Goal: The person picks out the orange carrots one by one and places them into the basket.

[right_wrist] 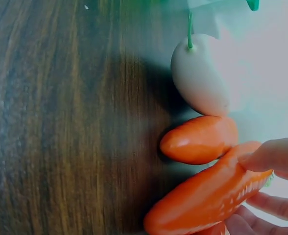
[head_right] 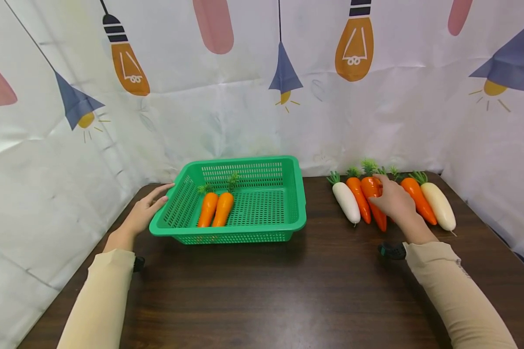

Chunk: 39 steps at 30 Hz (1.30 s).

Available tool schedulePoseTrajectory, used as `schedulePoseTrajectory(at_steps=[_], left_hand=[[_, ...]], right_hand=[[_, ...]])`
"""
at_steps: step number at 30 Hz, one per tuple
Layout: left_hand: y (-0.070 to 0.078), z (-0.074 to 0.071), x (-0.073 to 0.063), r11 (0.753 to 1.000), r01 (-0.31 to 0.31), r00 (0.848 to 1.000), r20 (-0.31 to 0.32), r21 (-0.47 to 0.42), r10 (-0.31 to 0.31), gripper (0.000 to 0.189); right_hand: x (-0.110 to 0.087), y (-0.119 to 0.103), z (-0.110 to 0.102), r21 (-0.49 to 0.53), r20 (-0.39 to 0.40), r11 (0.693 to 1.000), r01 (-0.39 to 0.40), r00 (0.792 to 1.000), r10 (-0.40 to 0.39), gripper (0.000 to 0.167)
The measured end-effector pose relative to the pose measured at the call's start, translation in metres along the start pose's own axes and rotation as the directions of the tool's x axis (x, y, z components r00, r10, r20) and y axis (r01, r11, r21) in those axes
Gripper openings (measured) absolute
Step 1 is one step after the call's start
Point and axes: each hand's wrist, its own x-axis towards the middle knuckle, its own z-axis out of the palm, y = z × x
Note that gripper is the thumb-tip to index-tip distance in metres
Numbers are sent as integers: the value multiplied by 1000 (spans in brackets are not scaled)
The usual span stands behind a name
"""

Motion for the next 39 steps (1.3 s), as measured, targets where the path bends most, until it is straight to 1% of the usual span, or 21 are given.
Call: schedulePoseTrajectory(at_steps=[12,16,23,29,35,39], left_hand=[[-2,2,1,1000,-5,1000,3,-1,5,55],[-2,2,1,1000,-6,1000,2,3,6,55],[-1,1,1,1000,-6,1000,1,12,6,55],[-2,1,1,1000,0,1000,-1,4,0,55],[-1,1,0,1000,-1,1000,-1,2,1,55],[-1,0,1,1000,-3,1000,-1,2,3,55]], right_hand=[[1,2,7,-39,-35,999,-1,999,0,78],[1,2,6,-22,-35,1000,0,999,-1,78],[0,4,0,17,-13,1000,-21,1000,21,82],[-3,3,-5,40,-3,999,-14,1000,14,79],[-6,2,-8,44,-25,999,13,1000,-12,77],[-8,3,-11,62,-49,998,34,998,-31,79]])
